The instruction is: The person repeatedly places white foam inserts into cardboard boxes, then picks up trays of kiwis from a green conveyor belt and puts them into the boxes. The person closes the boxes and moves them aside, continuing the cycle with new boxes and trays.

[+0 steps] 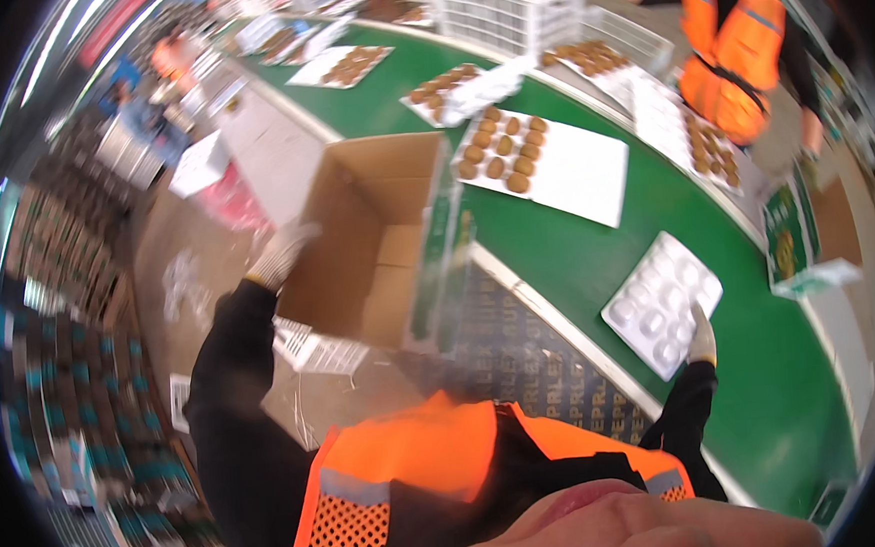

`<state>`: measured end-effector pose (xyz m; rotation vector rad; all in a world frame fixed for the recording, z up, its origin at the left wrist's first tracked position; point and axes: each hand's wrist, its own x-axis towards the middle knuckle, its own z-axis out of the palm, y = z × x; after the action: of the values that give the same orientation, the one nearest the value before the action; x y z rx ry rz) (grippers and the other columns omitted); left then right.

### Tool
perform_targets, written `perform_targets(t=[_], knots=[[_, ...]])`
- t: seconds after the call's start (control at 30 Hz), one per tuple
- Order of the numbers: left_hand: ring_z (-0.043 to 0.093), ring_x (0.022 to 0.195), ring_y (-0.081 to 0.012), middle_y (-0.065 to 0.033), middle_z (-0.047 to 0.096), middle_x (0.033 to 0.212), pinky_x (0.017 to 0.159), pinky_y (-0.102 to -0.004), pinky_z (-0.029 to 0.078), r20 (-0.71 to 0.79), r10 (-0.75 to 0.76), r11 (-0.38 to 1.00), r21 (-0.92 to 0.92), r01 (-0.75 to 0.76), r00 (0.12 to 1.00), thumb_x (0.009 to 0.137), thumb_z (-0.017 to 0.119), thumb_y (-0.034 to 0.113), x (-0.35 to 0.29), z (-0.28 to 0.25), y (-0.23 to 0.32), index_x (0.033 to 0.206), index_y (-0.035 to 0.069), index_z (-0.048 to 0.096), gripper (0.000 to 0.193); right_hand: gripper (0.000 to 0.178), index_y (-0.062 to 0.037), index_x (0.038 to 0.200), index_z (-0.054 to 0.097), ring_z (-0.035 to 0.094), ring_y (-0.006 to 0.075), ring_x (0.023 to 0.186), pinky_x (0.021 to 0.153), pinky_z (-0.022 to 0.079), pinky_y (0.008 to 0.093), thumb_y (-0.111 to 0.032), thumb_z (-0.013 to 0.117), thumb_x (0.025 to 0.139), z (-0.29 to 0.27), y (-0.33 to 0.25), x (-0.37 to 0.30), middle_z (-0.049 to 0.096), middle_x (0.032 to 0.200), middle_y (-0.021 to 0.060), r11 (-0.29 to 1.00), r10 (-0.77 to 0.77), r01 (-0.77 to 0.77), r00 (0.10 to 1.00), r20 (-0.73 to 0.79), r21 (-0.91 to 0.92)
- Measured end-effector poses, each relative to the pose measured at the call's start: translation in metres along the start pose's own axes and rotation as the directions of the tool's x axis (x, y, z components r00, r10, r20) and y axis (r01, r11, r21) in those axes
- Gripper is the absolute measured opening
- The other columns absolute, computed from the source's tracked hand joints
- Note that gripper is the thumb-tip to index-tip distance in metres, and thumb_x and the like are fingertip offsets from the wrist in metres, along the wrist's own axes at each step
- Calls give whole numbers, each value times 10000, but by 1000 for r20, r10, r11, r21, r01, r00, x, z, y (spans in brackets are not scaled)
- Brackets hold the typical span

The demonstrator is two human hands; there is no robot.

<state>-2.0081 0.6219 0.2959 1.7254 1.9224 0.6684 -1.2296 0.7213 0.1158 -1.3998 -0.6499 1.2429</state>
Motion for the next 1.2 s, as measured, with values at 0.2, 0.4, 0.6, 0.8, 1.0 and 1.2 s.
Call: perform_targets(t=[0.2, 0.4, 0.6, 0.8, 1.0, 1.2], knots=[[626, 1034, -323, -157, 673, 1077, 900, -407, 492, 73, 322, 885, 332, -328, 944, 961, 530, 119, 27, -23, 15, 1092, 34, 673, 212, 596, 79, 1386, 555, 559, 229, 1204, 998, 478, 343, -408, 538, 1044, 12, 12, -31, 580, 1350, 148, 986, -11, -13, 990, -139, -167], [632, 1102, -345, -157, 691, 1145, 966, -407, 499, 126, 445, 802, 384, -457, 887, 973, 471, 92, 38, -36, 13, 1179, 59, 689, 302, 614, 73, 1465, 451, 532, 248, 1269, 1068, 450, 363, -378, 525, 1054, 80, -32, -125, 513, 1438, 162, 992, -28, 39, 995, -91, 119], [314, 1497, -365, -103, 504, 1520, 1238, -403, 230, 342, 251, 944, -294, -150, 906, 1047, 479, 286, 25, -61, 33, 1301, 124, 655, 348, 621, 57, 1494, 401, 477, 293, 1362, 1127, 390, 392, -403, 431, 1077, 143, -132, -237, 464, 1508, 185, 995, -81, 89, 984, -160, 41], [577, 1199, -312, -253, 583, 1329, 1019, -366, 458, 107, -64, 580, -805, 124, 992, 816, 675, 285, 17, -26, 49, 1565, 50, 320, 861, 471, 4, 1506, 403, 514, 227, 1330, 1114, 406, 341, -170, 445, 1070, 223, -219, -275, 484, 1509, 156, 616, -659, 598, 748, 80, -513], [445, 1364, -328, -246, 408, 1519, 1157, -362, 324, 18, -117, 471, -879, 72, 993, 768, 684, 183, 7, 15, 68, 1570, -42, 245, 941, 564, 39, 1406, 480, 623, 222, 1159, 988, 511, 338, -375, 552, 1030, 414, -239, -311, 607, 1304, 172, 914, -328, 394, 854, 403, -91], [414, 1347, -314, -217, 390, 1459, 1122, -367, 365, -6, -119, 188, -982, 16, 993, 708, 670, 30, 2, 27, 86, 1525, -74, 261, 920, 502, 37, 1294, 600, 668, 179, 1009, 867, 560, 316, -312, 689, 945, 472, -212, -295, 678, 1163, 94, 787, 80, 259, 857, 509, -560]])
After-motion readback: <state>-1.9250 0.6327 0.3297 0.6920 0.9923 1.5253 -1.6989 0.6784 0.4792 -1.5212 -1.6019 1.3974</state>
